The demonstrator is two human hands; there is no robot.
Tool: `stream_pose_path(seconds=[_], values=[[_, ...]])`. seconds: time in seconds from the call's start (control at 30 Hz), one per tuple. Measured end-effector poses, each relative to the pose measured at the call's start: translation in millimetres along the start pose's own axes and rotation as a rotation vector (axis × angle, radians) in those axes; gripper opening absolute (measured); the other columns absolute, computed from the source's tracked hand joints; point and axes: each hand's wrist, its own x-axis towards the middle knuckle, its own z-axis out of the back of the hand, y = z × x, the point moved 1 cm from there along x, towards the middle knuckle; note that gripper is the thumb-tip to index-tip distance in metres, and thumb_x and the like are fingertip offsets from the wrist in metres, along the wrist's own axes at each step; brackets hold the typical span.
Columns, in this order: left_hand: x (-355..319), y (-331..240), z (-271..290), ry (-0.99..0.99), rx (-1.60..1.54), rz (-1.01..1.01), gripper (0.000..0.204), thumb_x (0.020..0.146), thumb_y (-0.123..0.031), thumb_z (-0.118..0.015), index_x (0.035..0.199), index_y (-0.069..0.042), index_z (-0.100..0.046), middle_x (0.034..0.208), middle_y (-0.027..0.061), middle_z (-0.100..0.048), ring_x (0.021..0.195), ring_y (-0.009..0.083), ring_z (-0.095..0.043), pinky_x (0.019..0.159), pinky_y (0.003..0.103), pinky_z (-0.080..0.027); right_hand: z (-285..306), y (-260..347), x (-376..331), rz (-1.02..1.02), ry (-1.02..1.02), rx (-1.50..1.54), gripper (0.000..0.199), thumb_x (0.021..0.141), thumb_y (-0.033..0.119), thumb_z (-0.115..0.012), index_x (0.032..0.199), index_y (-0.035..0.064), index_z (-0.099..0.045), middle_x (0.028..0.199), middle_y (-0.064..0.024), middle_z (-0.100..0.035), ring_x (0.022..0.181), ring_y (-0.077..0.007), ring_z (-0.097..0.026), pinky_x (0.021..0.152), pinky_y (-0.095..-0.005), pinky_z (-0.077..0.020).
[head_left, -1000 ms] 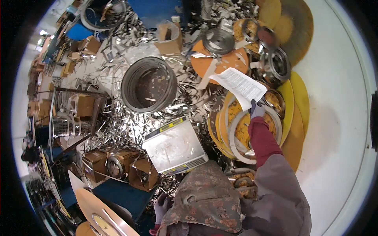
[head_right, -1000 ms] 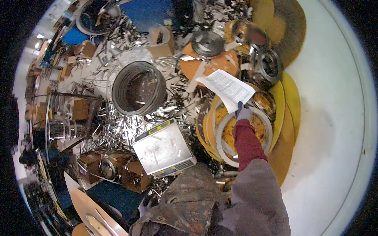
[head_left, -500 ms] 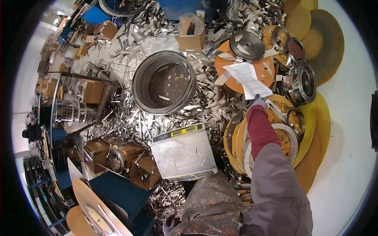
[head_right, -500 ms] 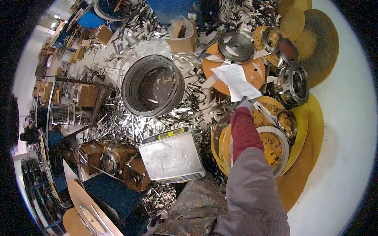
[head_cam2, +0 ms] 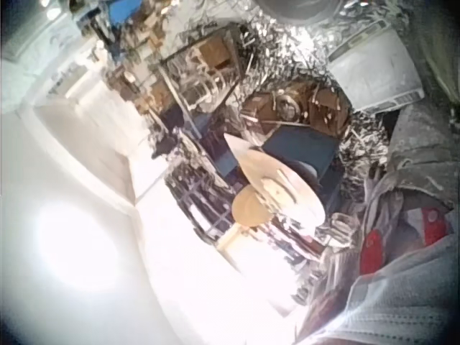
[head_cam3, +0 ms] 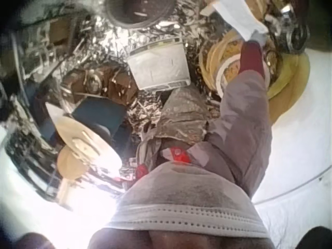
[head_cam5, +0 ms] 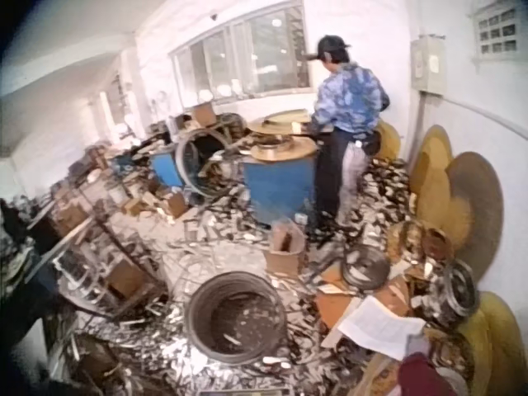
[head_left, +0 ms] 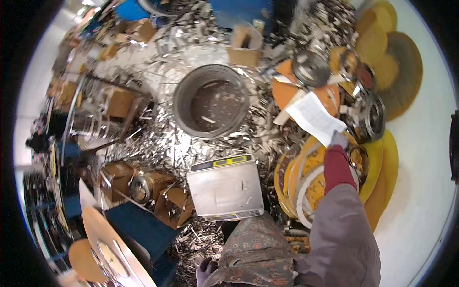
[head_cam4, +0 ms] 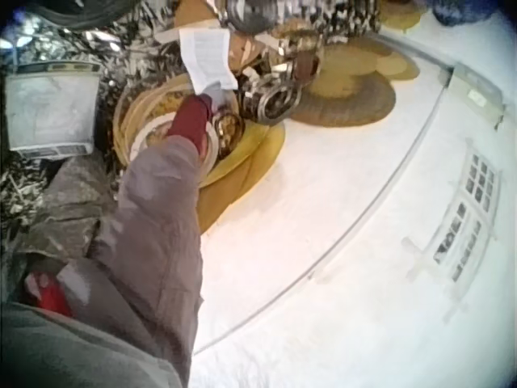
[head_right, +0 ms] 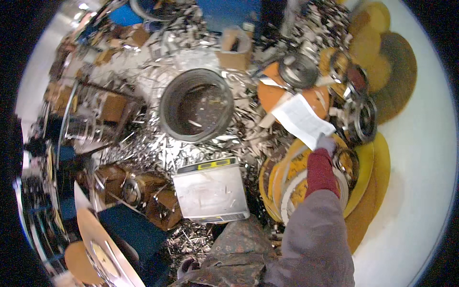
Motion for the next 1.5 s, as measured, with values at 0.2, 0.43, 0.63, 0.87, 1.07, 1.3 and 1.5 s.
stream_pose_path(seconds=[0.2,0.43,0.63,0.87,1.07,1.3,1.5], values=[[-56,-74,15,-0.257,0.165,-0.134,0.057,0.085,-0.015,-0.066,0.133,0.003,-0.04,0.096,0.0113,-0.068,0.088,0.0147,-0.063,0.077,0.027,-0.05,-1,-30,-88,0.357,-0.291,0.072,0.044,0.088,0.031,-0.053,0.123,0.0041,-0.054,0.118,-0.0201,-0.058,0.107,-0.0301,-0.058,0.088,-0.0417,-0.0476],[-86,52,71,-0.478,0.361,0.044,0.08,0.071,-0.005,-0.06,0.143,-0.007,-0.024,0.115,0.0209,-0.06,0.102,0.037,-0.061,0.088,0.043,-0.048,25,19,-251,0.604,-0.25,0.459,0.039,0.087,0.02,-0.053,0.121,0.001,-0.055,0.118,-0.0179,-0.057,0.106,-0.0275,-0.056,0.089,-0.0365,-0.0461],[-80,245,94,-0.704,0.102,0.184,0.054,0.074,-0.014,-0.063,0.125,-0.005,-0.048,0.105,0.0219,-0.063,0.097,0.0366,-0.062,0.082,0.043,-0.051,50,118,-413,1.056,-0.005,0.432,0.035,0.087,0.011,-0.052,0.119,-0.0017,-0.055,0.119,-0.0161,-0.057,0.106,-0.0252,-0.055,0.091,-0.032,-0.0449],[-115,393,139,-0.626,-0.056,0.481,0.047,0.079,-0.031,-0.06,0.114,0.0,-0.055,0.113,0.0232,-0.06,0.106,0.0366,-0.058,0.092,0.042,-0.046,75,191,-713,1.592,0.343,0.687,0.036,0.088,0.006,-0.052,0.122,-0.0068,-0.051,0.121,-0.0217,-0.055,0.11,-0.0323,-0.055,0.098,-0.0374,-0.0412],[-201,513,116,-0.524,-0.034,0.77,0.057,0.081,-0.048,-0.053,0.114,-0.002,-0.061,0.117,0.0224,-0.058,0.11,0.0377,-0.054,0.097,0.048,-0.04,53,160,-1006,2.208,0.551,0.477,0.033,0.086,0.005,-0.056,0.118,-0.0015,-0.055,0.121,-0.019,-0.052,0.112,-0.0303,-0.052,0.094,-0.037,-0.0432],[-216,535,83,-0.677,-0.477,0.927,0.058,0.078,-0.045,-0.058,0.121,-0.005,-0.055,0.122,0.0208,-0.053,0.121,0.0347,-0.043,0.1,0.047,-0.035,38,61,-1225,2.823,0.699,0.19,0.03,0.086,0.003,-0.056,0.116,0.0006,-0.058,0.12,-0.0167,-0.055,0.112,-0.0313,-0.053,0.095,-0.0373,-0.0429],[-203,524,111,-0.86,-0.777,1.001,0.057,0.076,-0.039,-0.063,0.123,-0.008,-0.053,0.127,0.0168,-0.049,0.12,0.0345,-0.044,0.099,0.047,-0.036,-19,10,-1345,3.058,0.975,-0.187,0.03,0.086,0.005,-0.057,0.115,0.0005,-0.059,0.121,-0.0166,-0.056,0.111,-0.0312,-0.055,0.095,-0.0373,-0.0433]])
